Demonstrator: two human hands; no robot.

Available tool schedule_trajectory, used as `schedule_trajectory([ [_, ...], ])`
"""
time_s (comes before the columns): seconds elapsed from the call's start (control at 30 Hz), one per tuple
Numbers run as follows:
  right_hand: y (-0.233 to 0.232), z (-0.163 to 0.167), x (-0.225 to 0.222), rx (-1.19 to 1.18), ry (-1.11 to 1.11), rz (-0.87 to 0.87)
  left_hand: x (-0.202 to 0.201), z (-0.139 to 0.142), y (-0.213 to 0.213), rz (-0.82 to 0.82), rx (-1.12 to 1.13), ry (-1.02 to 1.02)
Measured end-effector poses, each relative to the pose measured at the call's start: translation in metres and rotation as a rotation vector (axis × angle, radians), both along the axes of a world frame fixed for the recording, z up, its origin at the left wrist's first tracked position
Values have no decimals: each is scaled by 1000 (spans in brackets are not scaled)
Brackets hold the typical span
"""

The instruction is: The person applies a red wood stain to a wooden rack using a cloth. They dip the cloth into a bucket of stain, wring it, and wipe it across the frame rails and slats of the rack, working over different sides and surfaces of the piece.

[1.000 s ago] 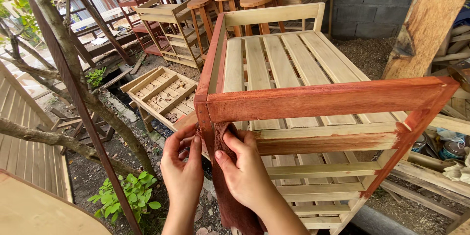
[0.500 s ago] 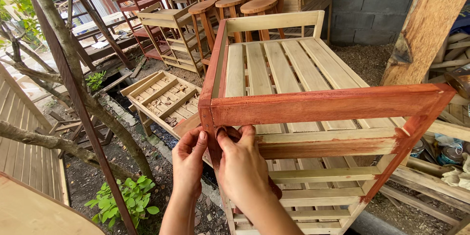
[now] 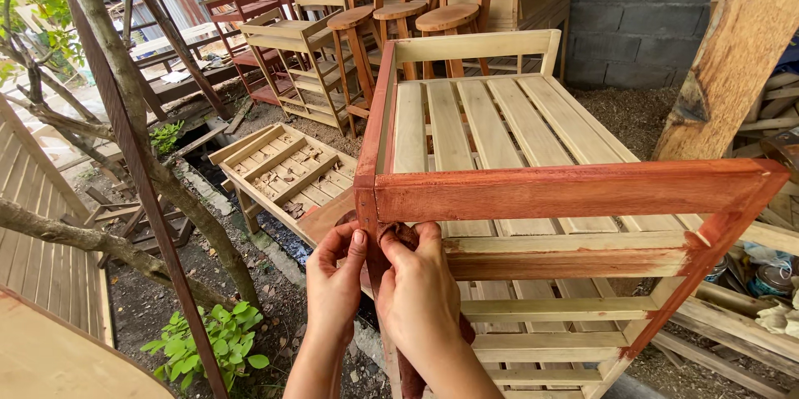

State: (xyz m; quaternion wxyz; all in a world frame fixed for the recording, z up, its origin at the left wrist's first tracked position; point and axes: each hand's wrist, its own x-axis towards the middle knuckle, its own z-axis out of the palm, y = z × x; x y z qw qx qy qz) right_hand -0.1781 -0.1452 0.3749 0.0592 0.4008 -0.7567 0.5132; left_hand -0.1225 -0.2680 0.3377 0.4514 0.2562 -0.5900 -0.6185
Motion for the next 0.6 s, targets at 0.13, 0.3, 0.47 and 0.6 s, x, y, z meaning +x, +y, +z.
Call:
schedule_trajectory([
  [0.13,1,8,-3,123,32,-25,-1,2,2,-12,26,43],
  [0.3,3,8,-5,292,56,-28,-1,2,4,-3,14,30],
  [0.47,5,6,-13,348,275,9,-3,-1,3,0,-10,32],
  [0.6,8,8,-26,415,422,79,-6,-6,6,-2,-46,25],
])
